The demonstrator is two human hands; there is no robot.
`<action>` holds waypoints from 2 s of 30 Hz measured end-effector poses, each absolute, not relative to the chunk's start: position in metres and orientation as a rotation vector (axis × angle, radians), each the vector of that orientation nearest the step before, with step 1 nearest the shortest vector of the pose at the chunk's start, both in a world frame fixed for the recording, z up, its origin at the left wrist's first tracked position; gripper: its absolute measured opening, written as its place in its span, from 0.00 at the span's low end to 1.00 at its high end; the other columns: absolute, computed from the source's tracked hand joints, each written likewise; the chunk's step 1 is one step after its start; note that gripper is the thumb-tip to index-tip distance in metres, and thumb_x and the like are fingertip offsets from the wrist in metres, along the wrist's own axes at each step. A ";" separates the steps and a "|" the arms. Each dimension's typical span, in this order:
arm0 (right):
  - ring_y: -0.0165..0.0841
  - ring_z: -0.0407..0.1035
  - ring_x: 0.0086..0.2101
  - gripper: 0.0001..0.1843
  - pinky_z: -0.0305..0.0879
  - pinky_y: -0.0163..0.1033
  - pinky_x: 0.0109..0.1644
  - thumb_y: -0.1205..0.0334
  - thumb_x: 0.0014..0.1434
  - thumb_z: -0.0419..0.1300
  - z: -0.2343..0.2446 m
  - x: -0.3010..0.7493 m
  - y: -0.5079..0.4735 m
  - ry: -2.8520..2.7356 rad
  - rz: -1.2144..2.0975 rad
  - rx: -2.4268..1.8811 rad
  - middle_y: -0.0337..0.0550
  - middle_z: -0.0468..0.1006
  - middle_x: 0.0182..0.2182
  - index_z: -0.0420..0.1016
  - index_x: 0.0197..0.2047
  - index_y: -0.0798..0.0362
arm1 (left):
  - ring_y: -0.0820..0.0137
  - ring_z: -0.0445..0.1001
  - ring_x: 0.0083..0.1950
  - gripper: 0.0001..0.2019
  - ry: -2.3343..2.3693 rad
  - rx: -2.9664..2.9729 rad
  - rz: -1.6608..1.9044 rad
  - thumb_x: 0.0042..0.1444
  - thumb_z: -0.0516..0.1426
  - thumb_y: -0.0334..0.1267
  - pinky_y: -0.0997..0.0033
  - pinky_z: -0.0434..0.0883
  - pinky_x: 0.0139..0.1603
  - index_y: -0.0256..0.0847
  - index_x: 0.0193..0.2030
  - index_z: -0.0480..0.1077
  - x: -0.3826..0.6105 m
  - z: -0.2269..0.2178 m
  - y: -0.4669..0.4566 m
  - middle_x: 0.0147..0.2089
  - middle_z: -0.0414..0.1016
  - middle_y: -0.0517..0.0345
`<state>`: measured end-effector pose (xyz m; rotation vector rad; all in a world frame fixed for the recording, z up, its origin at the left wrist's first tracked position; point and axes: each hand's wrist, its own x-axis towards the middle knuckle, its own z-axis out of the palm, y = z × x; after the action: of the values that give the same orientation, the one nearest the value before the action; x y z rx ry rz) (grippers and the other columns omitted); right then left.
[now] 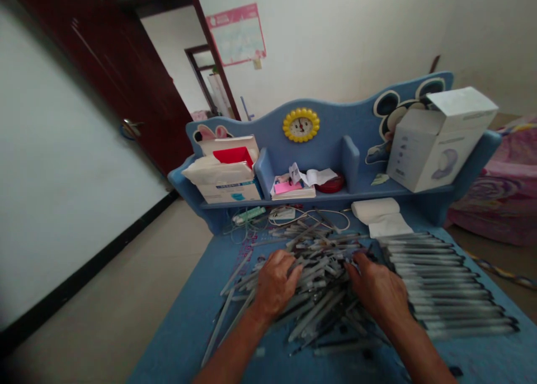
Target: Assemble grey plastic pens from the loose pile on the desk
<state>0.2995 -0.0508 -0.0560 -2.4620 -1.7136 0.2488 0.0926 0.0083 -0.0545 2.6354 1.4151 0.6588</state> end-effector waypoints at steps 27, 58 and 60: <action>0.30 0.66 0.22 0.21 0.56 0.32 0.25 0.46 0.59 0.47 -0.030 0.286 -0.066 -1.459 0.553 -1.795 0.37 0.71 0.19 0.67 0.24 0.50 | 0.67 0.69 0.40 0.06 0.979 2.815 0.013 0.55 0.48 0.30 0.70 0.66 0.42 0.39 0.35 0.65 0.103 0.005 0.011 0.38 0.69 0.52; 0.28 0.66 0.20 0.18 0.60 0.31 0.23 0.46 0.57 0.50 -0.030 0.242 -0.107 -1.513 1.310 -1.339 0.34 0.70 0.19 0.64 0.35 0.54 | 0.72 0.68 0.36 0.09 0.880 2.487 0.326 0.58 0.48 0.32 0.75 0.62 0.38 0.39 0.29 0.67 0.032 -0.002 -0.068 0.31 0.68 0.58; 0.26 0.64 0.16 0.22 0.57 0.30 0.19 0.43 0.58 0.46 -0.032 0.241 -0.106 -1.541 1.265 -1.440 0.34 0.68 0.15 0.63 0.27 0.54 | 0.71 0.68 0.36 0.09 0.888 2.474 0.335 0.58 0.48 0.33 0.75 0.63 0.38 0.39 0.30 0.68 0.032 -0.002 -0.068 0.32 0.69 0.58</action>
<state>0.2411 -0.1061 -0.0321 -1.4398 -1.5406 1.2650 0.0325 -0.0683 -0.0019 2.4736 0.8884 0.3355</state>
